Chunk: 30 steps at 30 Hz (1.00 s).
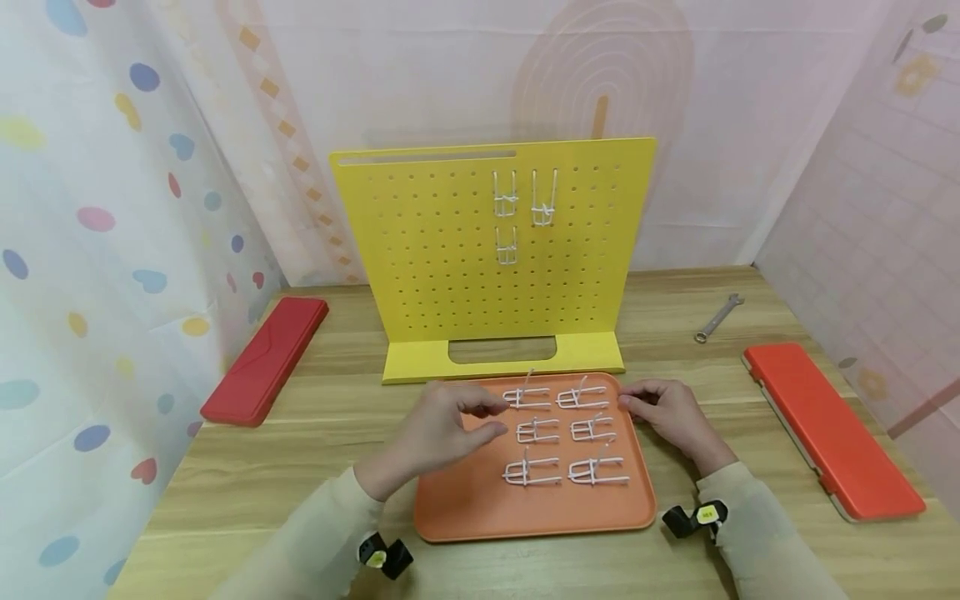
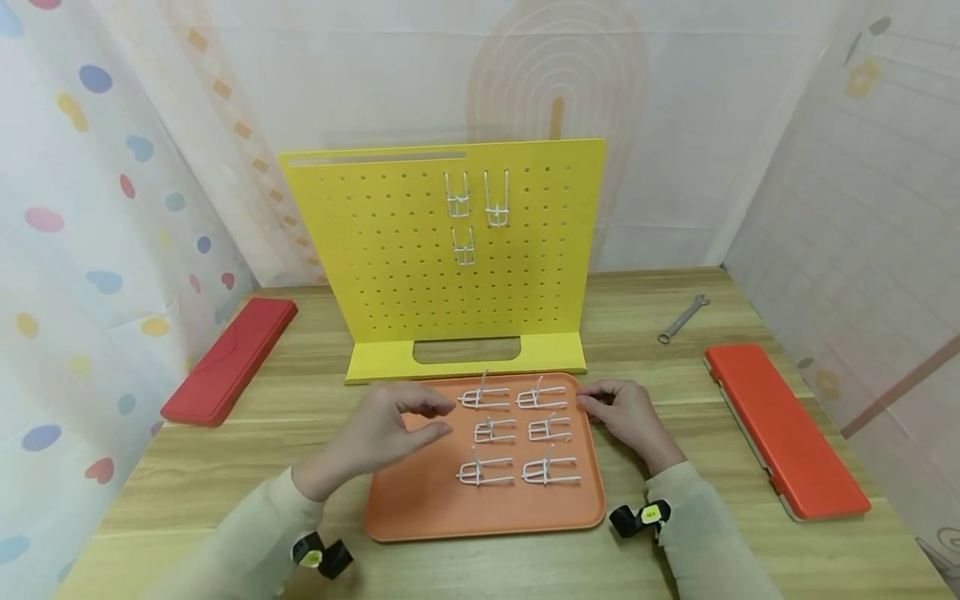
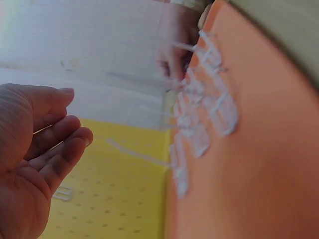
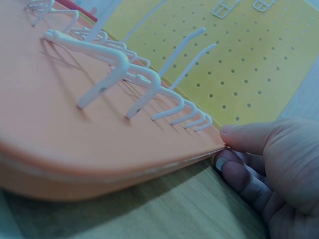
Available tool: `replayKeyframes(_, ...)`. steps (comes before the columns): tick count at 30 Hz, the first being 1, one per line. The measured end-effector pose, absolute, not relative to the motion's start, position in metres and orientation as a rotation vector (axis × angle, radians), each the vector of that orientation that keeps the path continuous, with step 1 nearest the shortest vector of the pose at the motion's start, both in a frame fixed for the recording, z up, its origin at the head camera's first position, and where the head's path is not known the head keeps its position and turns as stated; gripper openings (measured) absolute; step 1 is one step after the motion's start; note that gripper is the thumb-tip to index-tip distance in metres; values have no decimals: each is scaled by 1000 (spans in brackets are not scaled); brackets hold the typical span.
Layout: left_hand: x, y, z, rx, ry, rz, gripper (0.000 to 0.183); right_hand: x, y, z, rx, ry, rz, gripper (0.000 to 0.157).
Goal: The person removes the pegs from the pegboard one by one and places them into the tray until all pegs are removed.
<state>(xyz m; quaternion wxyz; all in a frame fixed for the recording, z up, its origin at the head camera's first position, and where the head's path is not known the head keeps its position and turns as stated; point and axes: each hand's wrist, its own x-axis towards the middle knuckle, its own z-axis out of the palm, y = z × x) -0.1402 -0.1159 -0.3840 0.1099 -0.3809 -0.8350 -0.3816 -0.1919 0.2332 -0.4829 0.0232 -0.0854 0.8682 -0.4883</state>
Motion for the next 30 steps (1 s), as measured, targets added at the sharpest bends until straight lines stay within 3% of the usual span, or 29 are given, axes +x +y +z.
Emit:
replayKeyframes(12,-211,-116,-323,-856,-2462,-1089,12,-193,234,-482,-246,2711,-1478,22)
replayKeyframes(20,-256,-104,-326,-638,-2447,-1167,18,-191,233,-481,-245,2685,-1490,22)
replayKeyframes(30,-288,-86,-328,-477,-2407,-1224,25,-190,232,-481,-258,2699,-1495,20)
